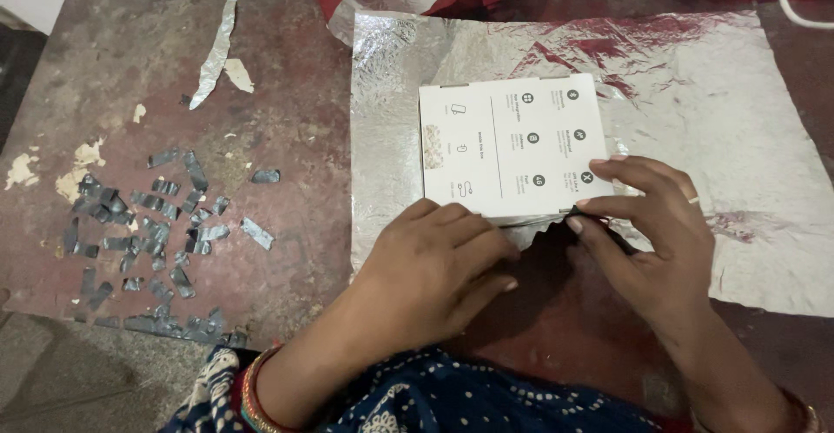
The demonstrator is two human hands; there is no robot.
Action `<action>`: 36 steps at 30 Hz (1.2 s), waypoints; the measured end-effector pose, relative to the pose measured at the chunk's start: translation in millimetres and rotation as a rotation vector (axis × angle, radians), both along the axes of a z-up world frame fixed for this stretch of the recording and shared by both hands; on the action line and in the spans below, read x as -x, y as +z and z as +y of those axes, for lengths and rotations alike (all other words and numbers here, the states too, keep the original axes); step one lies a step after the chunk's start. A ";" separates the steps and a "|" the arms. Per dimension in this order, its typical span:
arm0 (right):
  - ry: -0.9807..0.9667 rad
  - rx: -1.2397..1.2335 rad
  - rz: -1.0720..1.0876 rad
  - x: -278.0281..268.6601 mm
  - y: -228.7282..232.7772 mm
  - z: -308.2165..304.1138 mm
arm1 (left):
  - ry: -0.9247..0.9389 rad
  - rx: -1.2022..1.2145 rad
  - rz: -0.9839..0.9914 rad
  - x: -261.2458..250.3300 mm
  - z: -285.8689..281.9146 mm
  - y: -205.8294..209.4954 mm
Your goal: The person wraps a small white box with silver and red wrapping paper. They fold the paper around the box and secure it with black tape, adjusting the paper and taping multiple edges to complete the wrapping.
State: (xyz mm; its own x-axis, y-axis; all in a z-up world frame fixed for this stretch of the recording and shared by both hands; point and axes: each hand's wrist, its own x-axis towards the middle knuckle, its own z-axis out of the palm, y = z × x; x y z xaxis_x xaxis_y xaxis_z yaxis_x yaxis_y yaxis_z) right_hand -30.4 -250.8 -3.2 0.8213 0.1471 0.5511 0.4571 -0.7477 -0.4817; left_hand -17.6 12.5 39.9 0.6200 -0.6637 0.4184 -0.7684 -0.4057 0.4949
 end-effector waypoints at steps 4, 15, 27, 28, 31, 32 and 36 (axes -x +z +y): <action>0.044 -0.013 0.048 -4.0 0.3 0.2 | 0.059 0.036 0.050 -6.0 -4.4 -1.1; 0.085 -0.020 0.070 -1.8 -1.6 -9.1 | 0.093 0.073 0.121 -7.5 -3.9 -4.7; 0.190 -0.451 0.132 14.5 18.2 -25.0 | 0.406 0.437 0.126 -1.8 13.4 -14.3; 0.081 -0.455 0.160 14.5 16.9 -25.6 | 0.449 0.450 0.193 -2.5 14.0 -15.3; 0.021 -0.525 0.369 3.1 5.9 -25.1 | 0.525 0.469 0.396 -3.6 12.9 -18.2; 0.028 -0.540 0.405 2.5 2.0 -24.8 | 0.517 0.466 0.461 -4.5 10.6 -19.9; 0.028 -0.564 0.478 3.5 -7.7 -26.6 | 0.494 0.464 0.527 -3.6 7.1 -22.2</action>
State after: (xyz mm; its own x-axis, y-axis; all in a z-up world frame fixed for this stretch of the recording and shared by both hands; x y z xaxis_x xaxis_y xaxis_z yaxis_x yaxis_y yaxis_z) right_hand -33.9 -277.4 -11.0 0.9908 -0.0283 0.1326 0.1168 -0.3191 -0.9405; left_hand -14.0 19.6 17.7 0.9826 -0.0995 0.1571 -0.1802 -0.3019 0.9361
